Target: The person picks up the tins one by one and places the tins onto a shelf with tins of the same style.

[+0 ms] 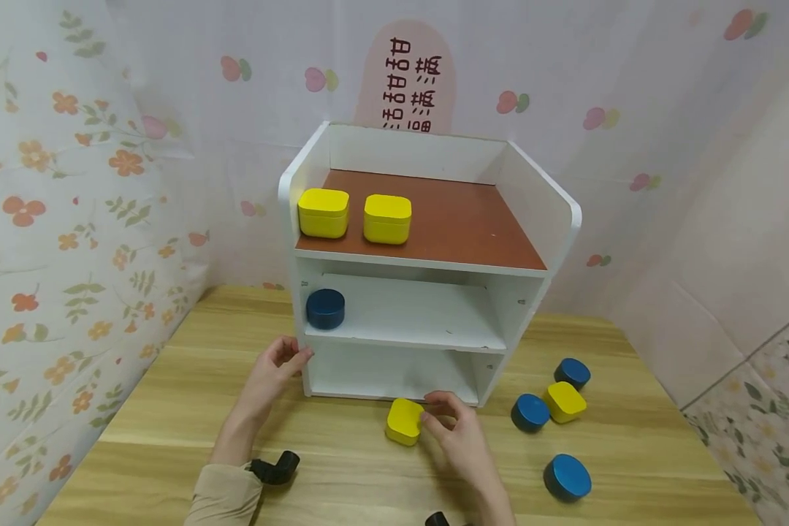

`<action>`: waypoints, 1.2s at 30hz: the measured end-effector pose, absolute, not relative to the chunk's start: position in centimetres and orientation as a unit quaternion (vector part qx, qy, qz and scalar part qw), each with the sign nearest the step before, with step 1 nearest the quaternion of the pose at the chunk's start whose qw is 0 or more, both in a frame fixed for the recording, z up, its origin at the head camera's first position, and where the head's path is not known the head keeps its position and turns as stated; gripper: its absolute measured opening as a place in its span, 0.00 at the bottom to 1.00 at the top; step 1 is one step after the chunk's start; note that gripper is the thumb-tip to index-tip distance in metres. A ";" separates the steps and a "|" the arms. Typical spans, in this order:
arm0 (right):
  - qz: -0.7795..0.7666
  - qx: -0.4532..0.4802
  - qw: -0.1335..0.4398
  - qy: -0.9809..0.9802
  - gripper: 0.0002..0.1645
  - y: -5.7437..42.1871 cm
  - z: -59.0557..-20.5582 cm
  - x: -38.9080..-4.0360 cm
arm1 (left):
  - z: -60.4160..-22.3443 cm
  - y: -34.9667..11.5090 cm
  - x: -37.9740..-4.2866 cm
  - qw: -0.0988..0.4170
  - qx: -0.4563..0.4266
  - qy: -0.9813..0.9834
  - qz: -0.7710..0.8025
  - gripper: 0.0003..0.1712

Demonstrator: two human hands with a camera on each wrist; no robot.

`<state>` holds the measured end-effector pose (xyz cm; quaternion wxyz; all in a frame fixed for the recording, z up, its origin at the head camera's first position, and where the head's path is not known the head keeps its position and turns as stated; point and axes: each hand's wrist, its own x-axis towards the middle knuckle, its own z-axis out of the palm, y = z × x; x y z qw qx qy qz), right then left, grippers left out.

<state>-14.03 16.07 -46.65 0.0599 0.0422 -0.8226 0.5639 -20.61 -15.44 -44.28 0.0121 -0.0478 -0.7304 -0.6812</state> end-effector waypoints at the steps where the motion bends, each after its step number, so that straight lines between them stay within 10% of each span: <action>1: 0.564 0.046 0.057 -0.823 0.17 16.0 -46.7 -14.0 | -44.3 -15.5 -20.6 0.012 -0.048 -0.731 -0.681 0.18; 36: 0.477 0.087 -0.015 -0.875 0.40 14.6 -48.0 -13.7 | -44.2 -15.4 -20.7 0.003 -0.037 -0.732 -0.680 0.19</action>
